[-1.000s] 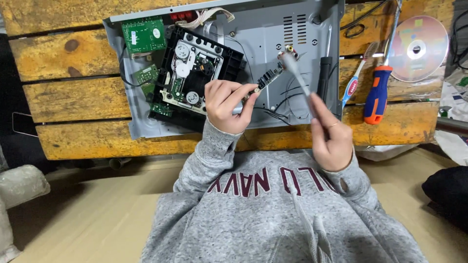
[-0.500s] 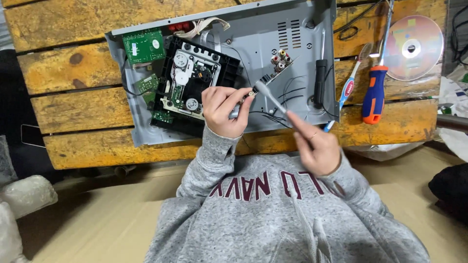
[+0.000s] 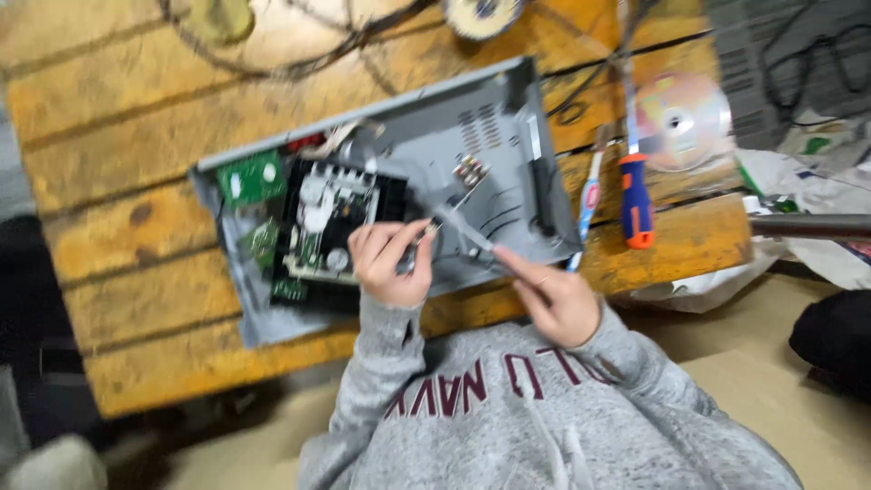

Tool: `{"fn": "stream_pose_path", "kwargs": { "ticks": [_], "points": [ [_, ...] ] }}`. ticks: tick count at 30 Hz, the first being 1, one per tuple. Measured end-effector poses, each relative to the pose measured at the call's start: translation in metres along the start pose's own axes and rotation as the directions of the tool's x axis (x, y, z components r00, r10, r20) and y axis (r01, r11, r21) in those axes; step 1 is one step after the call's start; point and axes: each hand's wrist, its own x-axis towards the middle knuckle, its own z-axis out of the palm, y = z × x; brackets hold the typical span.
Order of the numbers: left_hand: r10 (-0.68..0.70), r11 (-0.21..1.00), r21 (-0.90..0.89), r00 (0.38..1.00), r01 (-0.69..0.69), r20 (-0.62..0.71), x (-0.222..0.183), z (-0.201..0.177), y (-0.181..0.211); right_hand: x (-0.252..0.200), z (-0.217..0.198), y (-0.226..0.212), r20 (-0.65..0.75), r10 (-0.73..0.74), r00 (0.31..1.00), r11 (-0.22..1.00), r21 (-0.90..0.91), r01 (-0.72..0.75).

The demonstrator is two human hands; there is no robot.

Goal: Cleaning and inspecting a circuit board inside an electronic device using a toothbrush and a probe

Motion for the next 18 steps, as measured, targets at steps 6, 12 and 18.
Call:
{"fn": "stream_pose_path", "kwargs": {
  "ticks": [6, 12, 18],
  "points": [
    [0.022, 1.000, -0.003, 1.000, -0.022, 0.000, -0.002, 0.005, 0.001, 0.002, -0.007, -0.002, -0.088, -0.032, 0.996, 0.999, 0.015, 0.034],
    [-0.075, 0.997, 0.031, 0.996, 0.073, 0.055, 0.002, 0.002, 0.013, -0.002, 0.000, 0.005, -0.054, -0.113, 0.992, 0.994, -0.005, 0.113],
    [-0.148, 0.977, 0.166, 0.985, 0.131, 0.091, -0.021, 0.005, -0.001, -0.008, 0.005, 0.021, -0.129, -0.311, 0.942, 0.949, -0.089, 0.301]
  ]
}}
